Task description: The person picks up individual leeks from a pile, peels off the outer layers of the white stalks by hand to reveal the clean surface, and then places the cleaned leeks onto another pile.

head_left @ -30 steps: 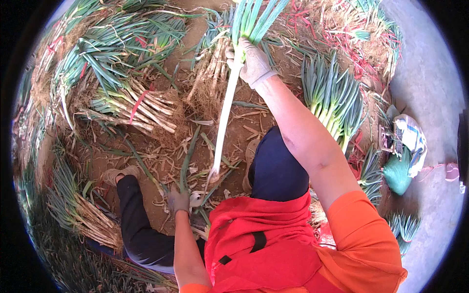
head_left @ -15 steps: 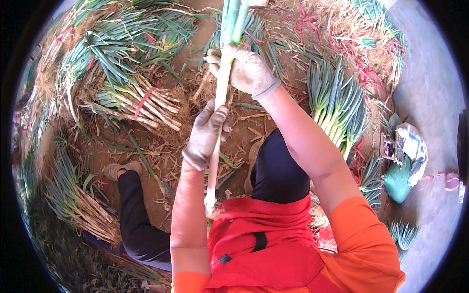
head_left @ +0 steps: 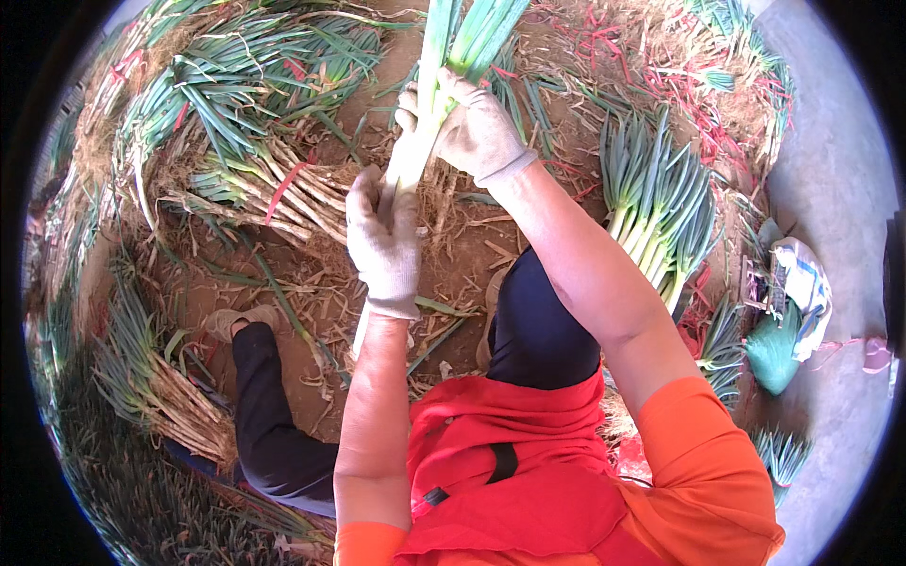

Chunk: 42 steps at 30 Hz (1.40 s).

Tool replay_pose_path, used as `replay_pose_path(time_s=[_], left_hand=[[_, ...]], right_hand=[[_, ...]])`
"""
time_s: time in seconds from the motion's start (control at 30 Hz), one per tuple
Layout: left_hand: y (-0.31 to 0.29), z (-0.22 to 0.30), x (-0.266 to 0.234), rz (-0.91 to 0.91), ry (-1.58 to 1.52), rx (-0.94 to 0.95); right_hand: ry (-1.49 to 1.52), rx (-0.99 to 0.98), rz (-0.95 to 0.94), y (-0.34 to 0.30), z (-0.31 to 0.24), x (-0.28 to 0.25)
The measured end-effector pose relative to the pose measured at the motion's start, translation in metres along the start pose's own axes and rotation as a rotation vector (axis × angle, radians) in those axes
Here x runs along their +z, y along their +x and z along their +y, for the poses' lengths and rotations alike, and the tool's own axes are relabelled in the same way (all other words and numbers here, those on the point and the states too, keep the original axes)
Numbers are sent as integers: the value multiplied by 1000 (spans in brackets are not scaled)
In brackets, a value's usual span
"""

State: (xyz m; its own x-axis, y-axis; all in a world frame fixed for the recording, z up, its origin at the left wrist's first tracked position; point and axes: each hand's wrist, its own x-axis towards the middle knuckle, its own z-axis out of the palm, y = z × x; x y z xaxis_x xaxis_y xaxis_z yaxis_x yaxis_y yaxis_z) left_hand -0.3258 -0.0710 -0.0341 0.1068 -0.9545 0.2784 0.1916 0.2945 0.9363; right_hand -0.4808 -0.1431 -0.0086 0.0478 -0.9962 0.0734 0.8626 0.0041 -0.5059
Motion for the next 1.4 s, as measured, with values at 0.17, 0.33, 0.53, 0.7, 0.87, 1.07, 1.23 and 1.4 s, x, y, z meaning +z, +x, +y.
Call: replay_pose_path(time_s=[0.17,0.33,0.53,0.7,0.87,1.07,1.23,1.4], left_hand=[[9,-12,-19,-134,-22,-56],[-25,-24,-68,-599,-28,-267],[-171,-207,-294,-1421,1295,-664],[-175,-190,-293,-1147,922,-1102],[-143,-107,-272,-745,158,-1294],[-123,-113,-279,36,122,-901],[-112,-83,-207,-312,540,-409],[-112,-91,-150,-505,212,-771]], right_hand=[[-41,-45,24,6,4,1],[-127,-149,174,13,-14,-28],[-213,-239,222,12,-30,-52],[-380,-295,329,11,-32,-64],[-318,-335,419,20,-42,-88],[-401,-280,539,24,-56,-104],[-396,-291,505,22,-51,-108],[-246,-297,421,39,-75,-149]])
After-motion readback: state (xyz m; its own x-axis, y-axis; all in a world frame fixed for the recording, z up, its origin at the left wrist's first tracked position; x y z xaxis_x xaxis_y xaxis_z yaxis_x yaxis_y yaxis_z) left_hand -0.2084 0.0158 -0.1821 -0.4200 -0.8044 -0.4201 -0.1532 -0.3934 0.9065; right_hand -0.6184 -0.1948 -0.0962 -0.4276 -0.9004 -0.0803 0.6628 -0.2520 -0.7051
